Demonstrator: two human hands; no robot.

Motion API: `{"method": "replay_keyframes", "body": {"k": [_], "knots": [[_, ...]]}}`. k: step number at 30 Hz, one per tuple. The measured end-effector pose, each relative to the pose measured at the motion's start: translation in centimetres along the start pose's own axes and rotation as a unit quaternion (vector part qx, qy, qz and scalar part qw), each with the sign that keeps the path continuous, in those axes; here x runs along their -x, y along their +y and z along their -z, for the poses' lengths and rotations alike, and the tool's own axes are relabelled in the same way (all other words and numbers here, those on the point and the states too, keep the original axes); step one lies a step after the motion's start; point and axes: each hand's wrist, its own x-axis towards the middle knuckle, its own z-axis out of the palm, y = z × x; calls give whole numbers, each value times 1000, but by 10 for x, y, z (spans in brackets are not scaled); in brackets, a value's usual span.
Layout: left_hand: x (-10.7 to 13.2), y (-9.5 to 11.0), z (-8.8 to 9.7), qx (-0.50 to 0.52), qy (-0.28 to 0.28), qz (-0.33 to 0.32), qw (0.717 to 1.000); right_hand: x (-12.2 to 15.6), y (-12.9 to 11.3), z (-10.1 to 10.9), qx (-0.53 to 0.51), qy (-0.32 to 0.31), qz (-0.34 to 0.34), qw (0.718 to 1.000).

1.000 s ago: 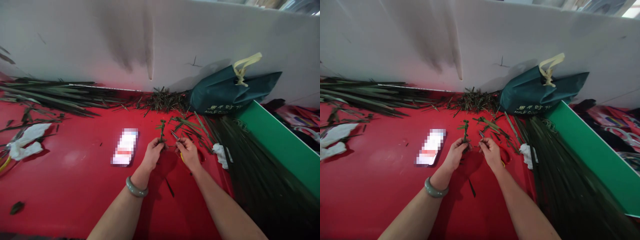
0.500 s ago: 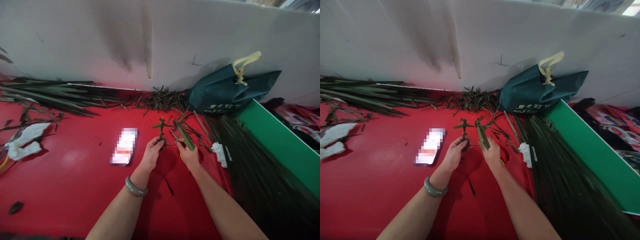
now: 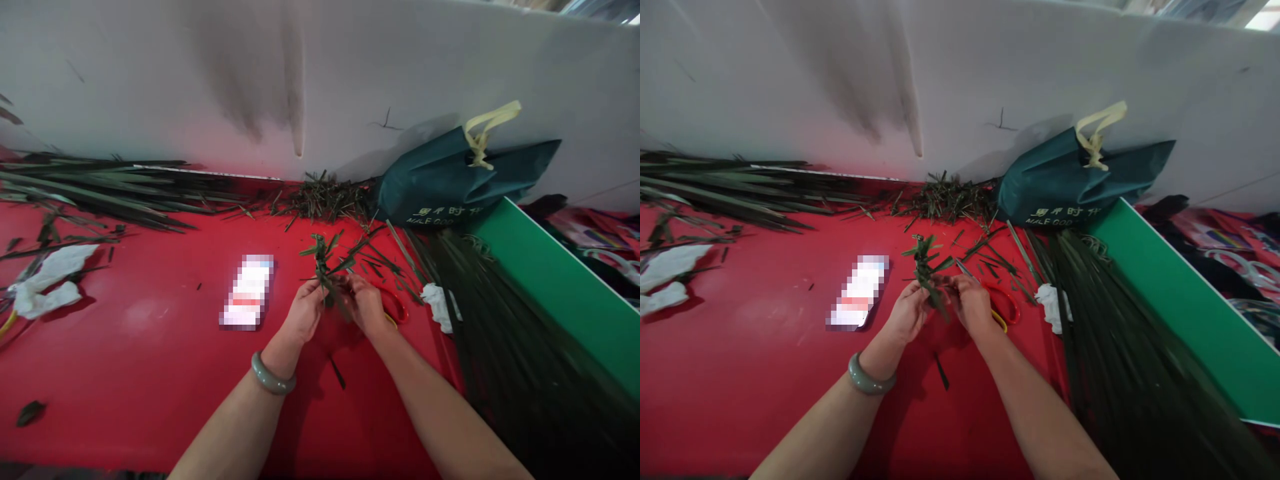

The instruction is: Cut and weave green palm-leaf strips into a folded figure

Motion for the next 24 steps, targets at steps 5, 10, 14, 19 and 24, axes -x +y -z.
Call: {"method": "replay_keyframes", "body": {"k": [5,10,14,19,24], "knots": [[4,4,-3,-67,21,-31,997,-1,-1,-5,-5,-64,40,997],[-1,2,3,-167,112,-108,974,1,-12,8,-159,60,-40,985],[-3,-6,5,-200,62,-130,969,6,-25,7,-277,-17,-58,959],[-2,-5,4,-212,30,-92,973,6,-25,-2,-309,-27,-102,945],[-1,-2,2,-168,28,-60,984,5,-22,-4,-341,-17,-122,932]]}}
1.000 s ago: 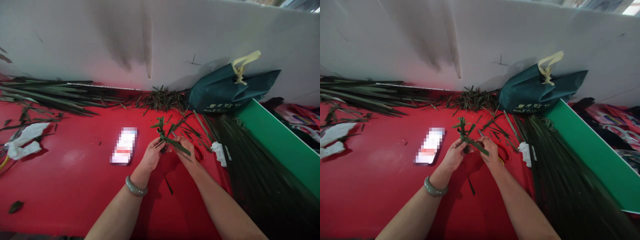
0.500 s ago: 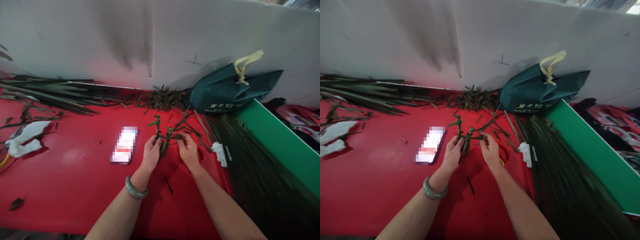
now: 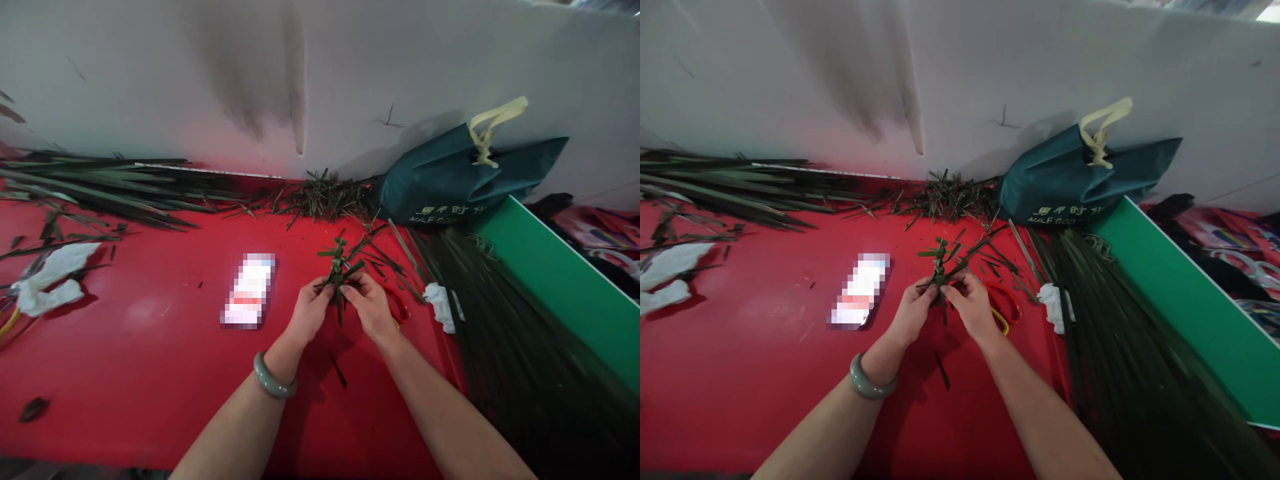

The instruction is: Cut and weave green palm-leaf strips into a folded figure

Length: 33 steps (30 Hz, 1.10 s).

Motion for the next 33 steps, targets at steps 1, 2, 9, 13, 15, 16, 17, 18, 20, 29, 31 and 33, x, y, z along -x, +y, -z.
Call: {"method": "replay_keyframes", "body": {"k": [1,2,9,13,15,16,17,18,20,29,31,33], "knots": [[0,0,0,8,5,8,1000,0,0,0,-4,9,3,1000],[0,1,0,16,5,18,1000,-1,-1,1,-11,22,4,1000],[-1,0,4,94,-50,54,993,-2,-7,3,-79,49,-30,995],[-2,-1,3,78,-41,48,995,0,-9,0,-63,-4,-27,998],[-1,-1,3,72,-32,46,996,0,-8,-1,-27,-12,-25,999],[-1,-1,3,70,-30,47,996,-1,-7,-2,-9,-8,-23,1000],[-1,0,3,69,-33,52,996,-1,-7,-1,3,2,-20,1000],[0,0,3,72,-40,59,995,-1,-6,-1,9,16,-17,1000],[0,2,3,92,-63,83,990,-3,-4,1,3,51,-6,999],[0,8,8,169,-125,116,971,-9,-1,10,-48,163,38,985],[1,7,7,161,-116,118,973,-9,1,10,-34,170,50,984],[1,7,6,144,-105,114,977,-8,1,11,-22,164,59,984]]}}
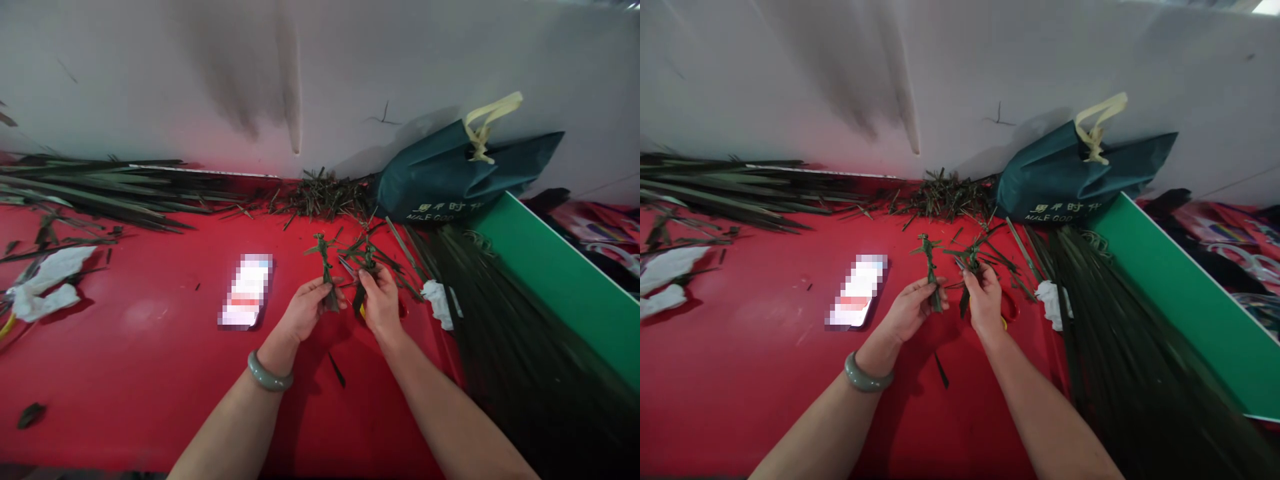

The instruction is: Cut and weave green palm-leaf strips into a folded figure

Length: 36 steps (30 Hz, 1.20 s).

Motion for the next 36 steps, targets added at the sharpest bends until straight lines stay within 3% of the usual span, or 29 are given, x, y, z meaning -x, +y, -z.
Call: {"method": "replay_keyframes", "body": {"k": [9,14,18,28,36], "knots": [[-2,-4,2,-103,-16,-37,994,6,-6,1,96,-25,74,992],[-2,-5,-2,-198,2,-54,979,2,-6,7,142,21,119,983],[-2,-7,-5,-243,17,-54,968,2,-6,7,142,16,105,984],[-4,-11,-5,-258,7,-38,965,6,-8,5,57,-30,101,993],[-4,-12,-6,-251,7,-28,968,6,-5,3,54,-25,86,994]]}}
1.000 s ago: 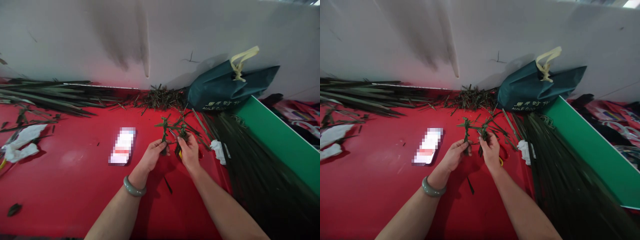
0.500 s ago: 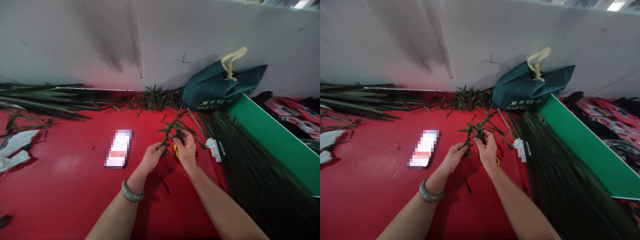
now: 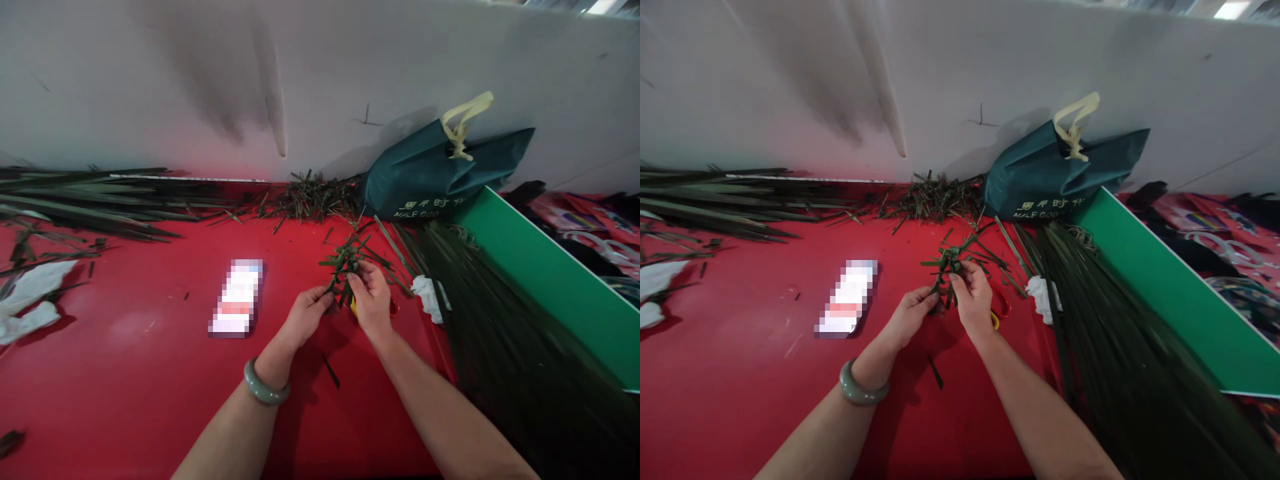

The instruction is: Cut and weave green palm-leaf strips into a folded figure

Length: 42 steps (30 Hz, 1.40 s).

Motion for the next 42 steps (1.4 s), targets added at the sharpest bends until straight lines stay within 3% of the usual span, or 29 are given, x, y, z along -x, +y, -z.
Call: {"method": "replay_keyframes", "body": {"k": [8,25,36,42], "knots": [[0,-1,1,7,-13,-1,1000,2,-1,-2,-23,-8,-33,999],[-1,-4,5,-53,48,-73,995,4,0,-6,-38,-13,-39,998],[0,-5,3,4,33,-28,999,4,0,-6,-60,-25,-47,997],[0,0,4,70,59,-5,996,-1,5,-4,-92,-4,-47,995]]}}
